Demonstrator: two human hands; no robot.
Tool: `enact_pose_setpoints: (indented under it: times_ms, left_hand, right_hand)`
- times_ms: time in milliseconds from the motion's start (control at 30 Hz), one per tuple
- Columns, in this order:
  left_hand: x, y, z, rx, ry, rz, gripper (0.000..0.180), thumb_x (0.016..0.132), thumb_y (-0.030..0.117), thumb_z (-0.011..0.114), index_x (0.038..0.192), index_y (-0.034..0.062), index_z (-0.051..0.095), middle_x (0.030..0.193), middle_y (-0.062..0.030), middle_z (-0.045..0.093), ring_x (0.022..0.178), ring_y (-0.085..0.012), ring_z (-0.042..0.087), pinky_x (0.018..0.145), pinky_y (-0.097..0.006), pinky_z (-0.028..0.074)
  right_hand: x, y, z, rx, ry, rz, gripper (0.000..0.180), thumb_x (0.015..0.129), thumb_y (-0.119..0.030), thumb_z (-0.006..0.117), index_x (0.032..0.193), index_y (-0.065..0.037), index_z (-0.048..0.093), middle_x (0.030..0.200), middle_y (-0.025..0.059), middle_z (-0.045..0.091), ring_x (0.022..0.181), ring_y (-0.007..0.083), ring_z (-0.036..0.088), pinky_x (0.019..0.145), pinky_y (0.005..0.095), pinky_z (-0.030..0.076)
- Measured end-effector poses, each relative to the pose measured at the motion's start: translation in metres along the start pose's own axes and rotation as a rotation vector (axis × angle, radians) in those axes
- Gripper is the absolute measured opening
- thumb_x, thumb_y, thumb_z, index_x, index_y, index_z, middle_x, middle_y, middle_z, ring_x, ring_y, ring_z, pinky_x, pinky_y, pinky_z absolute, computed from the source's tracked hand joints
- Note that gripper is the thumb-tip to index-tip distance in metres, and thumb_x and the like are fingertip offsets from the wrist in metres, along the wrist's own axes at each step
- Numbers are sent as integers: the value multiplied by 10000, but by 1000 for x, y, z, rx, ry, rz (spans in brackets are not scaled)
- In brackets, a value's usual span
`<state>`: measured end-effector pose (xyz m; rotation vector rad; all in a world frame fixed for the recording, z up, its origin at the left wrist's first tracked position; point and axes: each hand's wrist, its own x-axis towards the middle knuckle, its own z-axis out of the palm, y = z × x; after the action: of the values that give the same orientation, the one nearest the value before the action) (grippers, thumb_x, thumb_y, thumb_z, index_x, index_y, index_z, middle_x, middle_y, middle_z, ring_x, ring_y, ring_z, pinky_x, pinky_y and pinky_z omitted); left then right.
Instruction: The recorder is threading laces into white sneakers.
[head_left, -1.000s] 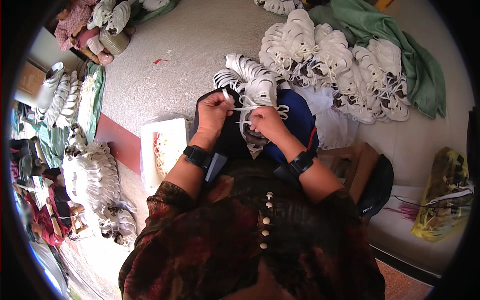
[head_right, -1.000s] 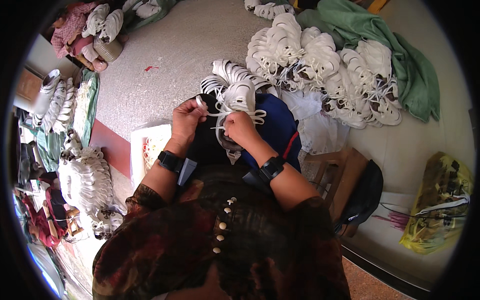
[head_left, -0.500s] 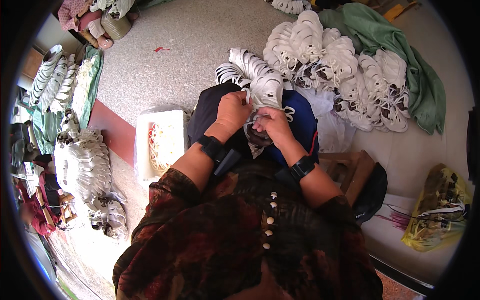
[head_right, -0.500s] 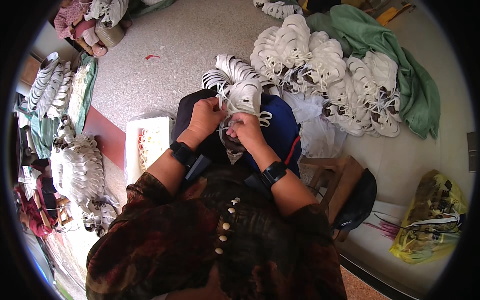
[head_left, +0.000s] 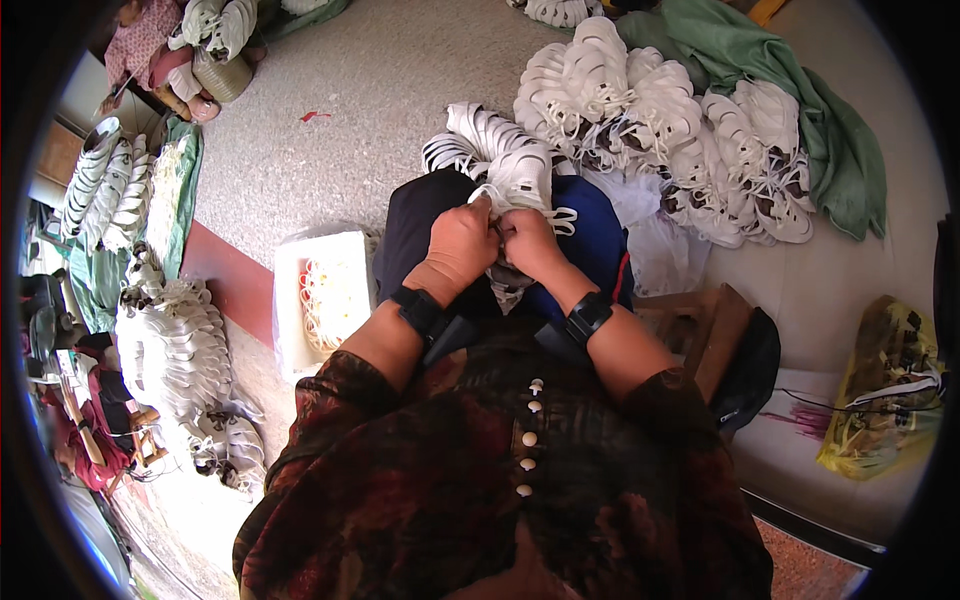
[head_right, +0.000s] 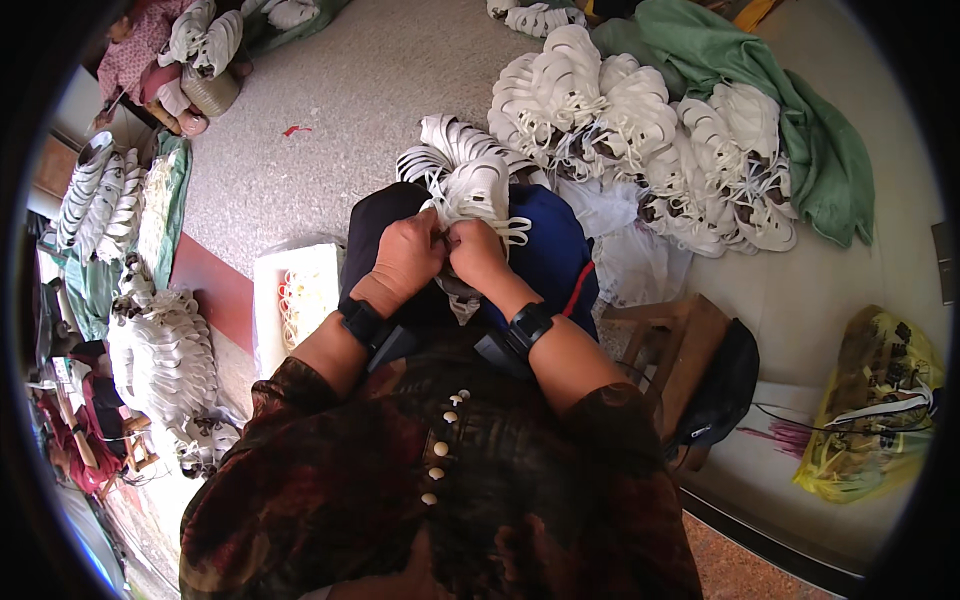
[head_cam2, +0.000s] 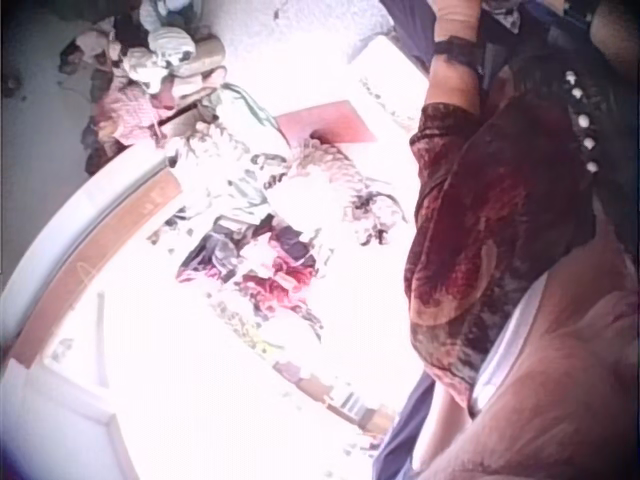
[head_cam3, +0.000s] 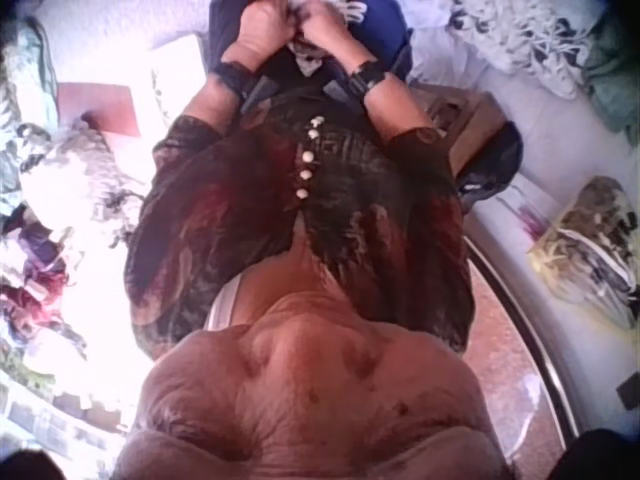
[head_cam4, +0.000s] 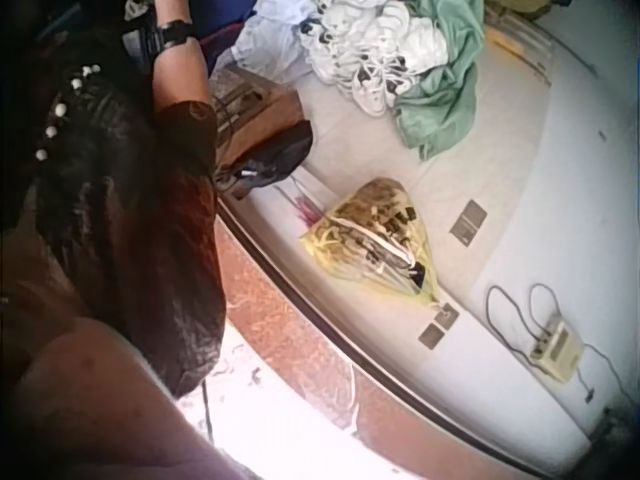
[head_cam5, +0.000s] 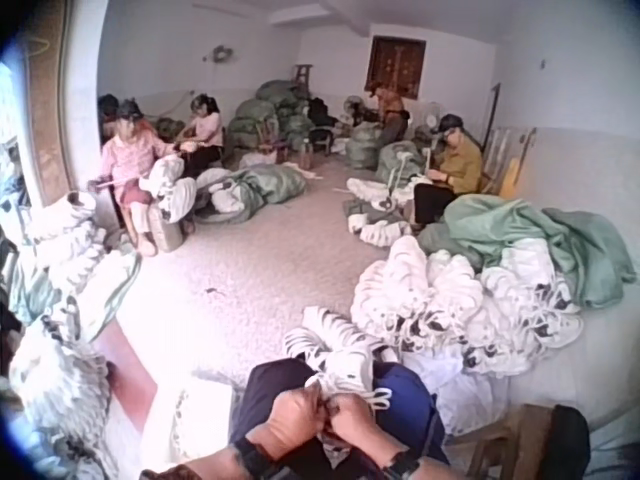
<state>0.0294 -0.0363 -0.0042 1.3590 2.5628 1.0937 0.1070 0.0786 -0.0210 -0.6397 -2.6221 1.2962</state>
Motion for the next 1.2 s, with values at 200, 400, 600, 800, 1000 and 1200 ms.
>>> enact_pose_setpoints:
  times_ms: [200, 400, 600, 800, 1000, 1200]
  left_hand:
    - [1, -2, -7, -210, -34, -205, 497, 651, 58, 622, 1114, -7, 456, 805, -132, 648, 729, -264, 646, 670, -321, 517]
    - [-1, -14, -2, -462, 13, -250, 527, 679, 2, 643, 1159, -21, 427, 914, -119, 617, 834, -193, 619, 738, -291, 506]
    - [-6, -35, 2, -841, 215, -261, 429, 746, -42, 597, 1147, 0, 451, 1037, -79, 548, 916, -169, 564, 769, -273, 489]
    - [-13, -30, -2, -949, 116, -188, 145, 804, -48, 548, 938, 8, 549, 828, -5, 573, 757, -67, 532, 679, -205, 447]
    - [-8, -11, 1, -757, -26, -70, 46, 771, -47, 570, 792, -7, 578, 744, 10, 559, 697, -52, 511, 644, -200, 436]
    - [-5, -34, -7, -1057, 234, -298, 39, 834, -8, 542, 852, 1, 575, 735, -1, 569, 638, -68, 513, 589, -198, 425]
  right_hand:
    - [-51, -6, -32, -318, -335, -364, 80, 737, -94, 560, 716, -17, 560, 665, 181, 558, 649, 338, 581, 587, 416, 455]
    - [-53, -3, -17, -767, -122, -618, 192, 669, -133, 633, 780, -6, 541, 775, 162, 525, 746, 306, 560, 669, 390, 470]
    - [-51, -5, -50, -64, -47, -298, 234, 638, -62, 694, 810, -14, 542, 787, 110, 577, 710, 258, 573, 652, 331, 459]
    - [-45, -14, -117, 1104, 333, -185, 301, 743, 42, 618, 1036, 12, 551, 965, 57, 627, 852, 135, 599, 822, 275, 465]
    - [-62, -40, -81, -58, 26, -415, 198, 697, -35, 648, 826, 7, 504, 732, 197, 567, 695, 351, 569, 627, 370, 452]
    - [-57, -33, -52, -289, -199, -444, 179, 716, -14, 591, 827, -5, 451, 766, 187, 561, 732, 390, 556, 630, 448, 436]
